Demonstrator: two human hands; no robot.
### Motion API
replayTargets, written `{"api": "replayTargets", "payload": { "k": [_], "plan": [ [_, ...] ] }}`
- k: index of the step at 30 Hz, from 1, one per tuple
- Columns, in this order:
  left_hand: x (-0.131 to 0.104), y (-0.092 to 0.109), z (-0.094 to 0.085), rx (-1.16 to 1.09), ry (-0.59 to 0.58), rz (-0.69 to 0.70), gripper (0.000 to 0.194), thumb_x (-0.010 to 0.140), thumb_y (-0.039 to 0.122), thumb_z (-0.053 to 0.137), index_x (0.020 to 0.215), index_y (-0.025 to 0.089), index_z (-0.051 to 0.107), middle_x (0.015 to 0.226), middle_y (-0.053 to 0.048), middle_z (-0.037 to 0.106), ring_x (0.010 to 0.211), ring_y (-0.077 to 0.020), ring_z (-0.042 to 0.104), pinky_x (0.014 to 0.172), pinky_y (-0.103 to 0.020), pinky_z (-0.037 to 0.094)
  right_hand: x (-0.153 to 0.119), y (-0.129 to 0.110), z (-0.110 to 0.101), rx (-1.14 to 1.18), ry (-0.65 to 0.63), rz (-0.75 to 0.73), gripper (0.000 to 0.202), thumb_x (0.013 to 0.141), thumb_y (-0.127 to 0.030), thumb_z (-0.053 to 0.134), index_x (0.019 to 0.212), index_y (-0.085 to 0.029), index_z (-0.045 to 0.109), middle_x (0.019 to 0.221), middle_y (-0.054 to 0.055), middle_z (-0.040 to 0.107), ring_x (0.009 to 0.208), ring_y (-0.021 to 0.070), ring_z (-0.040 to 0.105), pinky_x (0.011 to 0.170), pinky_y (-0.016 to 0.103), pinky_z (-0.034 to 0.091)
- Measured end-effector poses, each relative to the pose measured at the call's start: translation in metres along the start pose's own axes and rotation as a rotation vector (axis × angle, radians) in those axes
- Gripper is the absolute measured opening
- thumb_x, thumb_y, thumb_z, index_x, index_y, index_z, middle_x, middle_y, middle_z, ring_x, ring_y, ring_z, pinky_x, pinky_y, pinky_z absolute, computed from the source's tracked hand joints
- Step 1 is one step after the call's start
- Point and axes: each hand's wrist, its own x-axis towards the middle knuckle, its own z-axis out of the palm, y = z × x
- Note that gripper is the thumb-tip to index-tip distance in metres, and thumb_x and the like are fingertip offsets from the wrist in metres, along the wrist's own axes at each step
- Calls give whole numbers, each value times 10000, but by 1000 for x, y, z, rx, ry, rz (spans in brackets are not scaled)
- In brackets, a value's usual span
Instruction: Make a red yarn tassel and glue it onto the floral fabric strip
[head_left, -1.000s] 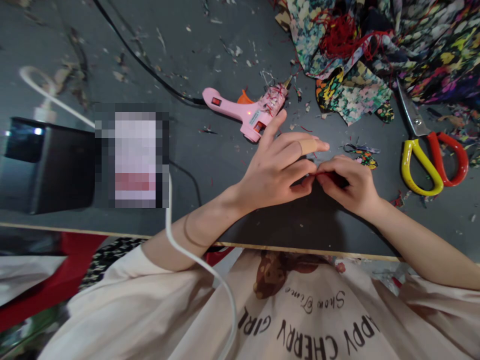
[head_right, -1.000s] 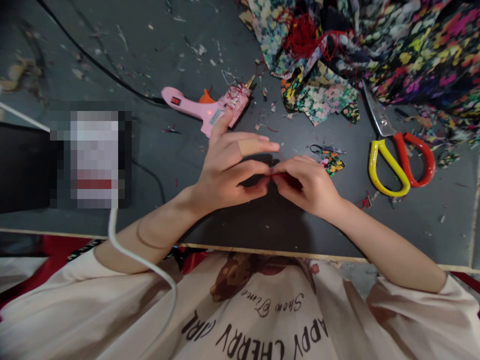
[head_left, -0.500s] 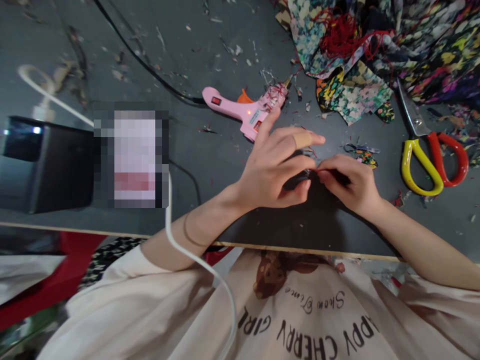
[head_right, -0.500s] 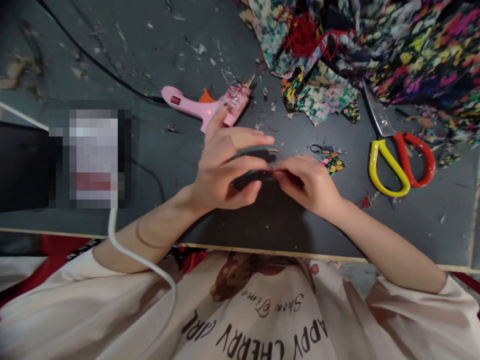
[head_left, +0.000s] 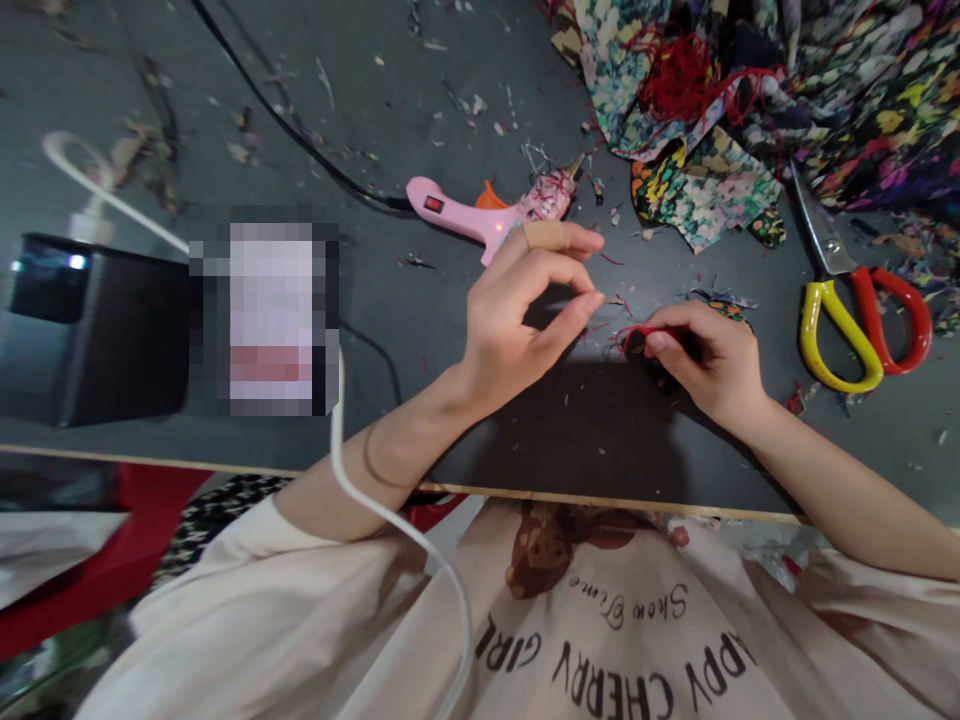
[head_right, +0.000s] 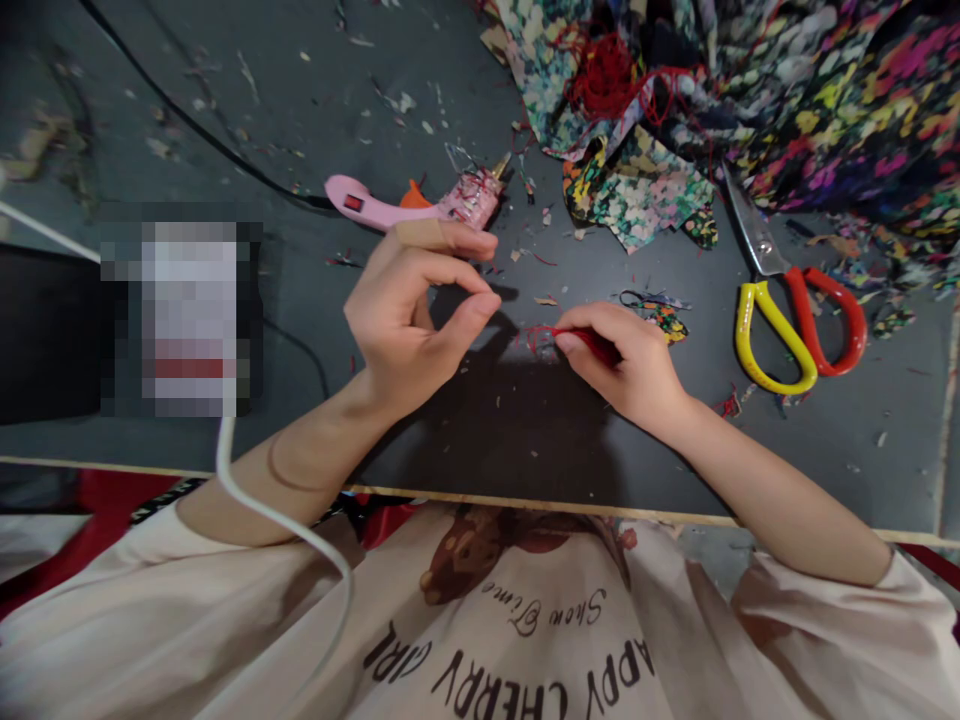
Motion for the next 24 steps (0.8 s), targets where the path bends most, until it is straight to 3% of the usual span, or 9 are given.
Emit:
{"api": "replayTargets", "payload": {
  "k": [7, 12, 15, 17, 20, 24],
  "plan": [
    [-2, -3, -3, 51, -28, -56, 282, 987, 329, 400, 779, 210, 548, 1039, -37, 682, 936, -154, 661, 843, -323, 585, 1, 0, 0, -51, 39, -51, 66, 864, -188, 589, 831, -210, 642, 765, 18, 710, 686, 139, 651, 665, 267, 513],
    [-2, -3, -6, 32, -54, 55, 348, 923, 330, 535, 608, 195, 477, 1044, -28, 686, 898, -166, 670, 887, -374, 587, 1, 0, 1, -67, 70, -38, 66, 838, -163, 604, 820, -212, 645, 746, 12, 696, 681, 143, 640, 650, 275, 503],
    [-2, 0, -6, 30, -48, 16, 146, 897, 356, 572, 841, 226, 605, 1232, -65, 618, 1090, -222, 628, 962, -410, 554, 1, 0, 1, -66, 76, -44, 58, 834, -157, 612, 825, -208, 639, 751, 15, 690, 698, 143, 641, 650, 267, 496],
    [-2, 3, -5, 34, -118, 7, 142, 908, 348, 554, 959, 232, 617, 1255, -74, 610, 1158, -232, 599, 1017, -422, 518, 1, 0, 1, -80, 75, -54, 54, 831, -153, 616, 829, -205, 632, 752, 15, 687, 695, 139, 634, 639, 260, 488],
    [-4, 5, -3, 49, -227, 62, 127, 926, 289, 513, 924, 228, 625, 1206, -56, 652, 1111, -207, 630, 1068, -442, 473, 1, -1, 1, -109, 53, -69, 63, 826, -142, 619, 832, -205, 625, 744, 9, 678, 675, 134, 617, 625, 260, 479],
    [-6, 4, 1, 127, -280, 141, 139, 900, 367, 570, 958, 245, 605, 1222, -59, 657, 1105, -215, 638, 1090, -494, 446, 2, 0, 2, -113, 19, -108, 77, 834, -134, 601, 838, -208, 617, 732, 4, 670, 651, 134, 592, 607, 267, 462]
  ]
}}
